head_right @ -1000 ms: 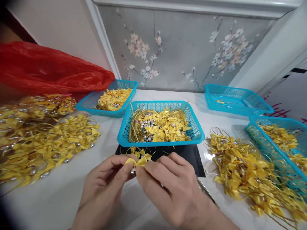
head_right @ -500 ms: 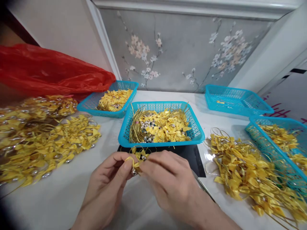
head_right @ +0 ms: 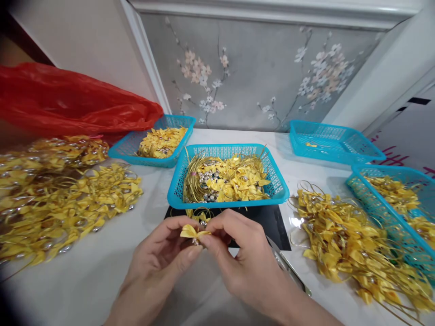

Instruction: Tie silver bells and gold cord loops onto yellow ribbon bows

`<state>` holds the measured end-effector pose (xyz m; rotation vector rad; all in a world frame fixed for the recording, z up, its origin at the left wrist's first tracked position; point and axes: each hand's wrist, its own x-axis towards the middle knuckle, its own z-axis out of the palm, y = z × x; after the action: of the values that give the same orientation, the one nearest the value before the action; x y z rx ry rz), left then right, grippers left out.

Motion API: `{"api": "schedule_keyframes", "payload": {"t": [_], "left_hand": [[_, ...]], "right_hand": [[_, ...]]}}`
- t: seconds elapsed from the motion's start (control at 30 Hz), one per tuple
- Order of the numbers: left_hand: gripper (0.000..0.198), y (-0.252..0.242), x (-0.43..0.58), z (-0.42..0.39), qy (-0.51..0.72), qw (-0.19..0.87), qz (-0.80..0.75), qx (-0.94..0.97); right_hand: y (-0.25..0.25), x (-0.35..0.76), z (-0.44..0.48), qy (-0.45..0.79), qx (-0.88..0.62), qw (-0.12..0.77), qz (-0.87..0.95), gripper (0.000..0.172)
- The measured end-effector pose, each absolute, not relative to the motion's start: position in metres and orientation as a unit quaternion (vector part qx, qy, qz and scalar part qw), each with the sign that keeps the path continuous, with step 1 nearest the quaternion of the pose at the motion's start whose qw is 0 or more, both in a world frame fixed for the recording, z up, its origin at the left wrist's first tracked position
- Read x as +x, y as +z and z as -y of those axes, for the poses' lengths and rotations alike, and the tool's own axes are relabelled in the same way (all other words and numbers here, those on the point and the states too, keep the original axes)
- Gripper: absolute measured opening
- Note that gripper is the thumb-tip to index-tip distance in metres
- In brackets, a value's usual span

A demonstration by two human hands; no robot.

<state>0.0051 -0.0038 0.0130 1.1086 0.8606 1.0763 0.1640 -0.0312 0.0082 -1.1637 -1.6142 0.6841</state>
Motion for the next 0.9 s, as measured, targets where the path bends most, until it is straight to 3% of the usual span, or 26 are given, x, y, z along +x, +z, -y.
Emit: {"api": "schedule_keyframes", "payload": {"t": [0.3, 0.53, 0.73, 0.9], "left_hand": [[0.022, 0.0149, 0.0047, 0.0050, 0.470, 0.648, -0.358, 0.481], [0.045, 0.0127, 0.0040, 0.0043, 0.465, 0.705, -0.320, 0.429], [0.042, 0.0125, 0.0055, 0.0064, 0.462, 0.680, -0.362, 0.439], [0.020, 0.0130, 0.0028, 0.0065, 0.453, 0.634, -0.399, 0.483]], "right_hand": [[0.0128, 0.1647, 0.0311, 0.378, -0.473, 0.520, 0.603, 0.015], [0.0146, 0.1660, 0.0295, 0.475, -0.484, 0.526, 0.514, 0.025], [0.0141, 0.1628, 0.0322, 0.414, -0.504, 0.497, 0.572, 0.020], [0.0107, 0.1617, 0.0341, 0.372, -0.503, 0.484, 0.612, 0.016]]}}
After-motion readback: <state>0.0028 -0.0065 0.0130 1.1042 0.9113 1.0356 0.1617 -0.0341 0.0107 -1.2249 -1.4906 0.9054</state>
